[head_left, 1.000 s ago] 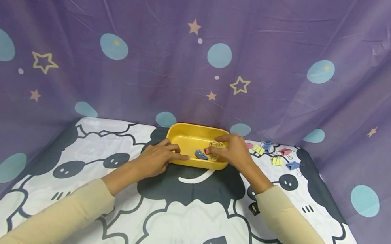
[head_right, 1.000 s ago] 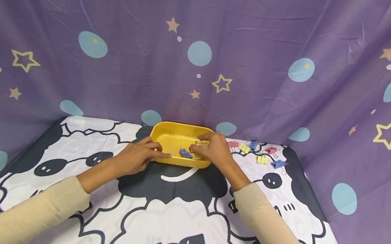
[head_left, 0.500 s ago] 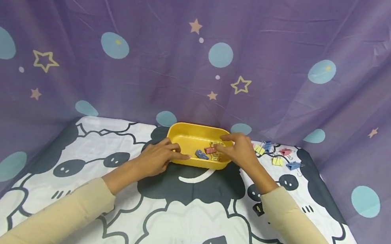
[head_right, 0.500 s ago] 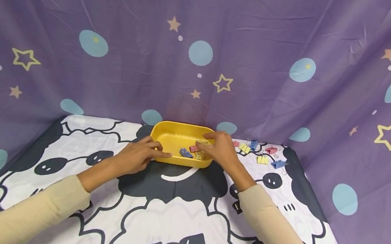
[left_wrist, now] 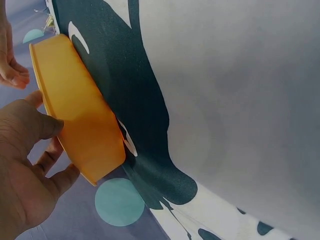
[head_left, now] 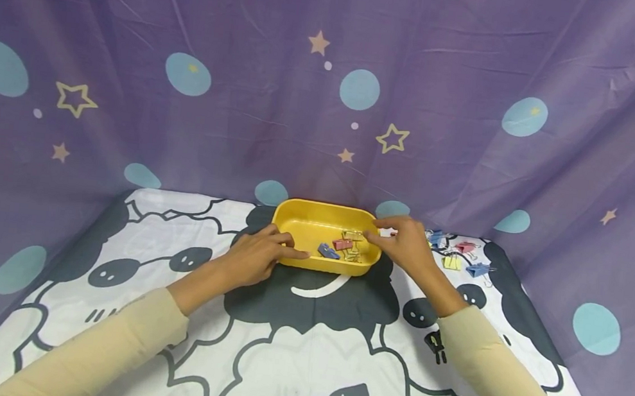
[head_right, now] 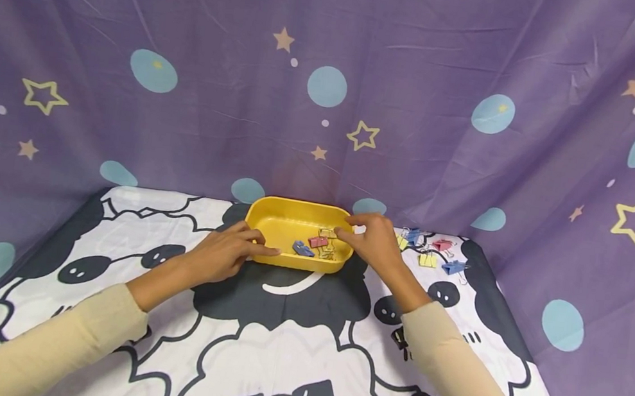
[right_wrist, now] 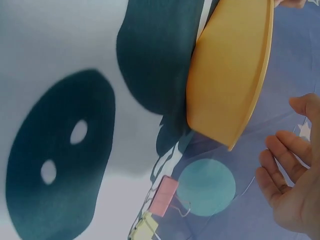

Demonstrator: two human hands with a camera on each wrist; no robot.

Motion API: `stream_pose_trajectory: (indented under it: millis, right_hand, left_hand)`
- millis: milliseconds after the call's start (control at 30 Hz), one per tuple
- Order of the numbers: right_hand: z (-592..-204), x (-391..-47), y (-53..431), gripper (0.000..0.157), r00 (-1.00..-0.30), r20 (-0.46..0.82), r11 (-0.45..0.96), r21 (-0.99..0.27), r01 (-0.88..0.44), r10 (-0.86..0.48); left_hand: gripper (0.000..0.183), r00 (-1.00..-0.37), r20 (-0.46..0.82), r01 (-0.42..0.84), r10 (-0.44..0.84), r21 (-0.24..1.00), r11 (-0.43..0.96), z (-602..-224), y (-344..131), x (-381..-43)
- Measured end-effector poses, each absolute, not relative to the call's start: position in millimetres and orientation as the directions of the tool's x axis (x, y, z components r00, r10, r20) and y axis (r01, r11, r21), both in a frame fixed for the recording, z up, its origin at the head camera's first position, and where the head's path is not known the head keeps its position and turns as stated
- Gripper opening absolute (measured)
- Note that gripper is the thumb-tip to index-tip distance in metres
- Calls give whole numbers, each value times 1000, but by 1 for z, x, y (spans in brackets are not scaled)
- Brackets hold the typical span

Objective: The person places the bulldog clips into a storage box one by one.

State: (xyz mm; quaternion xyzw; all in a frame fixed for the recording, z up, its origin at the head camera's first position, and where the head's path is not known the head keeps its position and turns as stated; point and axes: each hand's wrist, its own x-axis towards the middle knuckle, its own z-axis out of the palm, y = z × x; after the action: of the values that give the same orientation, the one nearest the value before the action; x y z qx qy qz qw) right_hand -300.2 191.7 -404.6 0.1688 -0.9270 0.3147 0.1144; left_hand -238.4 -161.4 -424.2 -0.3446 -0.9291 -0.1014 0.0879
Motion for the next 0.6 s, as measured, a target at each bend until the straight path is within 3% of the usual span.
stream_pose_trajectory:
  millis: [600]
  right_hand:
    - [-402, -299, 228, 46, -934, 298, 775, -536, -336, -199]
  left_hand:
    - [67, -753, 223, 653, 620, 133, 745, -424, -161, -239]
